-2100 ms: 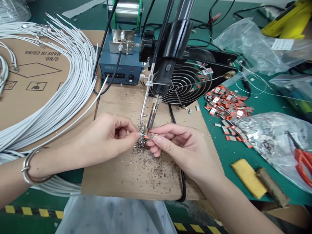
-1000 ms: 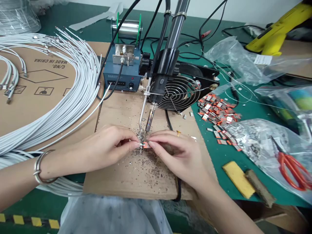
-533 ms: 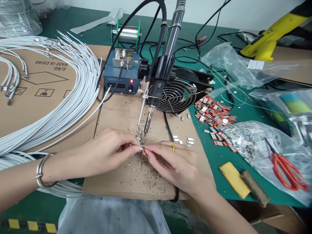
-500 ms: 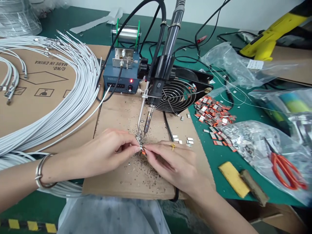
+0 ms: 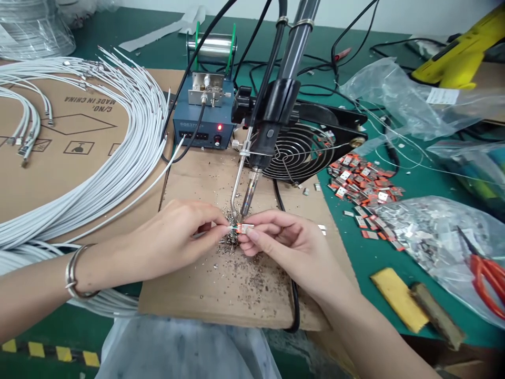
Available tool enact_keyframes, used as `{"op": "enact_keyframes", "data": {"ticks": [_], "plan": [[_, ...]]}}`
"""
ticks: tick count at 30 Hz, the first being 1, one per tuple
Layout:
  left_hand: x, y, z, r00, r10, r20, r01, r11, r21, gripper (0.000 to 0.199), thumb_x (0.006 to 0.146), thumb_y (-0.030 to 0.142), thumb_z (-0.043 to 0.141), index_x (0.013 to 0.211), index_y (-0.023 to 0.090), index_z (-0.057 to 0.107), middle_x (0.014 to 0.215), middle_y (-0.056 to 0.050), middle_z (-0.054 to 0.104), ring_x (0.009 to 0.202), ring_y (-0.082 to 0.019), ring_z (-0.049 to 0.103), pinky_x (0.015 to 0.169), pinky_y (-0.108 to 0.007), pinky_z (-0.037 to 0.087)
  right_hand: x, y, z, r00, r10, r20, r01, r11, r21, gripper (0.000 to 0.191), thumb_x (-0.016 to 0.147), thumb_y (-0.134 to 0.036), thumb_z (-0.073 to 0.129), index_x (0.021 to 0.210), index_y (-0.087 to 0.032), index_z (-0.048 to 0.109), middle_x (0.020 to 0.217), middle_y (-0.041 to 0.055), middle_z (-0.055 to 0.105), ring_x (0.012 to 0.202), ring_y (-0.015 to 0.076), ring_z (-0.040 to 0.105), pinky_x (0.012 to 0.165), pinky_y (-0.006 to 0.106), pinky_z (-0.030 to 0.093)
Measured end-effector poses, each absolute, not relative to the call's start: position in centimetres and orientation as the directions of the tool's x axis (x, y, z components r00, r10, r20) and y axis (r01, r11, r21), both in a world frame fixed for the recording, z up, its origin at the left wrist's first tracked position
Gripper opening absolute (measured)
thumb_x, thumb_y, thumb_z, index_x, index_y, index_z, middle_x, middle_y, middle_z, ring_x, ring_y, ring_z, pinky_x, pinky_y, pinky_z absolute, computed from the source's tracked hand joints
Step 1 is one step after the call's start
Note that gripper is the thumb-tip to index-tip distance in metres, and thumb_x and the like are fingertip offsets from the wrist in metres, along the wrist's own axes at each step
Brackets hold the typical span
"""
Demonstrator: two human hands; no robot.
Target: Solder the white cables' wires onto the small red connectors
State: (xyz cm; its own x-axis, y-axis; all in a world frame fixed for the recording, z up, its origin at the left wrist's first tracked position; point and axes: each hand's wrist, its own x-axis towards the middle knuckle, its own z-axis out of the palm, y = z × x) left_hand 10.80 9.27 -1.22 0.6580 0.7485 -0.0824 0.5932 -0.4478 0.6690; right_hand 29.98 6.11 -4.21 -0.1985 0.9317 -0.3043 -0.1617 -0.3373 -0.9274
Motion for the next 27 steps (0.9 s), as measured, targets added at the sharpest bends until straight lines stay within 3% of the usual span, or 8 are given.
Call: {"op": "enact_keyframes", "data": {"ticks": [6, 18, 27], "plan": [[10.82, 9.48, -1.34, 0.665, 0.741, -0.097, 0.596, -0.447, 0.667, 0.024, 0.090, 0.030, 0.043, 0.088, 0.020, 0.065, 0.077, 0.003, 0.064, 0.067, -0.006, 0.053, 0.062, -0.019, 0.036, 29.93, 6.02, -4.27, -0.195, 0.940, -0.280, -0.193, -0.316, -0.929, 0.012, 0.071, -0.019, 0.072, 0.079, -0.012, 0.066, 0.065, 0.0033, 0.069, 0.057, 0.0076, 0.064, 0.056, 0.011, 0.055], [10.71, 9.29, -1.30, 0.631, 0.776, -0.018, 0.586, -0.461, 0.666, 0.016, 0.086, 0.026, 0.051, 0.086, 0.023, 0.067, 0.061, 0.007, 0.058, 0.051, -0.002, 0.044, 0.050, -0.016, 0.031, 29.69, 5.98, -4.10, -0.177, 0.957, -0.231, -0.197, -0.264, -0.944, 0.006, 0.074, -0.013, 0.069, 0.079, -0.012, 0.067, 0.065, 0.0017, 0.068, 0.057, 0.0060, 0.064, 0.055, 0.009, 0.054], [10.84, 9.20, -1.32, 0.639, 0.769, -0.002, 0.571, -0.472, 0.671, 0.016, 0.087, 0.026, 0.050, 0.087, 0.024, 0.066, 0.064, 0.008, 0.059, 0.053, -0.002, 0.045, 0.051, -0.015, 0.032, 29.94, 6.12, -4.31, -0.207, 0.954, -0.217, -0.241, -0.265, -0.934, 0.007, 0.073, -0.014, 0.070, 0.080, -0.014, 0.068, 0.067, 0.0024, 0.069, 0.057, 0.0077, 0.064, 0.055, 0.011, 0.055]]}}
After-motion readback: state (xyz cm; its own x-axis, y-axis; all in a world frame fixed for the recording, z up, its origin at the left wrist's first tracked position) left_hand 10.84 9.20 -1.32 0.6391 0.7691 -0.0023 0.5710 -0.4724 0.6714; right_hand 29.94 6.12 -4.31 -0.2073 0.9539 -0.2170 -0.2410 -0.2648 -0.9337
